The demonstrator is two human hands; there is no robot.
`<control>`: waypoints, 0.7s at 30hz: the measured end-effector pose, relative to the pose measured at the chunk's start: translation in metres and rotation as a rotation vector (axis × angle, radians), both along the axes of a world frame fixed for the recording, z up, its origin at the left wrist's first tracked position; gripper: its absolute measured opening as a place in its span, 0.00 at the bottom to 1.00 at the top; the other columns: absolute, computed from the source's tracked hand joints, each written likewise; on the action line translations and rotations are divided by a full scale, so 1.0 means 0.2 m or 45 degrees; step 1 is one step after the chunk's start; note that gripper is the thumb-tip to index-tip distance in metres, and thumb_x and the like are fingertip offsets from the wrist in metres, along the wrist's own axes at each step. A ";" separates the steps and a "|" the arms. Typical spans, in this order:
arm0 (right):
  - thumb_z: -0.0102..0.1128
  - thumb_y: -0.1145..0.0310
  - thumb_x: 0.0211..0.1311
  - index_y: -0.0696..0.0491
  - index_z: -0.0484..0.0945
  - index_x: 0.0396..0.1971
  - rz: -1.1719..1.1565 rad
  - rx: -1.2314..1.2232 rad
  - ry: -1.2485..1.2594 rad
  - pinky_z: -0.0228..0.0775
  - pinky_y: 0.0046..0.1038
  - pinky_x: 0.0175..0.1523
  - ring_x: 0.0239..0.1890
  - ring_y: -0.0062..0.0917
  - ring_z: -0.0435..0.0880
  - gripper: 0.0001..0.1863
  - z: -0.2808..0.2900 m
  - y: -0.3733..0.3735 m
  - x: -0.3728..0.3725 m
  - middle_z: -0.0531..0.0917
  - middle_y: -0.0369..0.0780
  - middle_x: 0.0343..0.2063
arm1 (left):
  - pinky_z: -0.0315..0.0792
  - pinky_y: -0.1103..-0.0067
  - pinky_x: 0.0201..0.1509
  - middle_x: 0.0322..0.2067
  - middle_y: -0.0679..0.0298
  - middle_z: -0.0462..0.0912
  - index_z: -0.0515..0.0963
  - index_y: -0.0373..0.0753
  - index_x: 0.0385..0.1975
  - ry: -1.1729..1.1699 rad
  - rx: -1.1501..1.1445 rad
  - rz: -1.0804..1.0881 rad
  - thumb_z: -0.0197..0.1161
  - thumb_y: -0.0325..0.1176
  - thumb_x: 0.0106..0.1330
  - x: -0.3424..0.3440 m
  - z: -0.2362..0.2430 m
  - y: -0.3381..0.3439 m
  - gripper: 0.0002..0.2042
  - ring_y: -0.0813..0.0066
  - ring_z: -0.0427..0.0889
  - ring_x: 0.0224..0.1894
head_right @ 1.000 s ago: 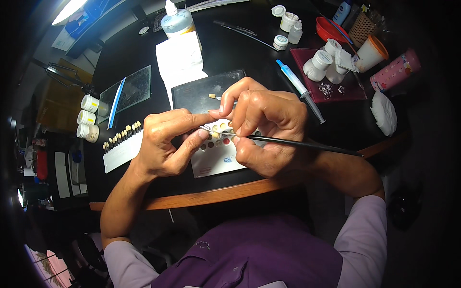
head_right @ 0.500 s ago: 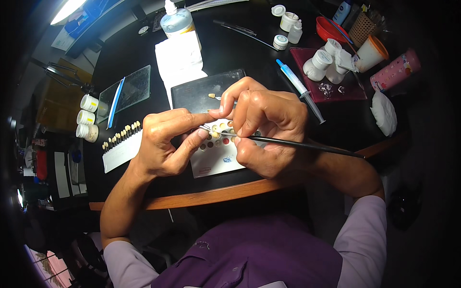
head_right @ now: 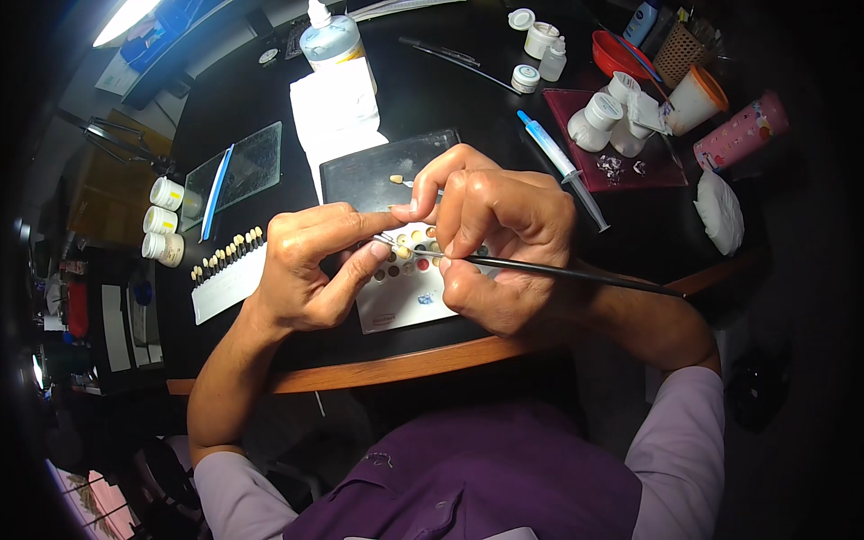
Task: The person applies liquid stains to a dental crown using a fine brush, dipping the brush into various colors on a palette and painting the crown's surface.
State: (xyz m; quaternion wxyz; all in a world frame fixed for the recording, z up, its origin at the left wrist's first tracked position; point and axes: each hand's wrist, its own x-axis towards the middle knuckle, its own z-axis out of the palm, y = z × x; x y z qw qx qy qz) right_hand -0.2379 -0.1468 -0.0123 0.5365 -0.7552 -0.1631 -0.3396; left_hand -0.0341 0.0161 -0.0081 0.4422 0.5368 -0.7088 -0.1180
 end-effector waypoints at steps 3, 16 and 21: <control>0.57 0.85 0.55 0.56 0.74 0.27 -0.034 0.028 0.014 0.86 0.58 0.65 0.48 0.32 0.77 0.07 0.01 0.01 0.00 0.77 0.40 0.27 | 0.70 0.78 0.22 0.23 0.62 0.85 0.91 0.39 0.53 0.003 0.000 -0.001 0.71 0.26 0.68 0.00 0.00 0.00 0.15 0.77 0.77 0.17; 0.56 0.85 0.54 0.56 0.74 0.26 0.005 -0.021 0.002 0.86 0.59 0.65 0.48 0.33 0.77 0.06 0.00 -0.01 0.00 0.76 0.40 0.26 | 0.71 0.78 0.22 0.23 0.62 0.84 0.91 0.39 0.53 -0.003 -0.004 -0.005 0.71 0.26 0.68 0.00 0.00 0.00 0.15 0.77 0.77 0.17; 0.56 0.85 0.54 0.56 0.73 0.25 -0.009 0.009 -0.017 0.86 0.59 0.65 0.48 0.32 0.77 0.07 -0.01 0.00 0.00 0.76 0.40 0.27 | 0.71 0.78 0.22 0.23 0.63 0.84 0.91 0.39 0.53 -0.001 -0.004 0.003 0.71 0.26 0.67 0.00 0.00 0.00 0.15 0.77 0.77 0.17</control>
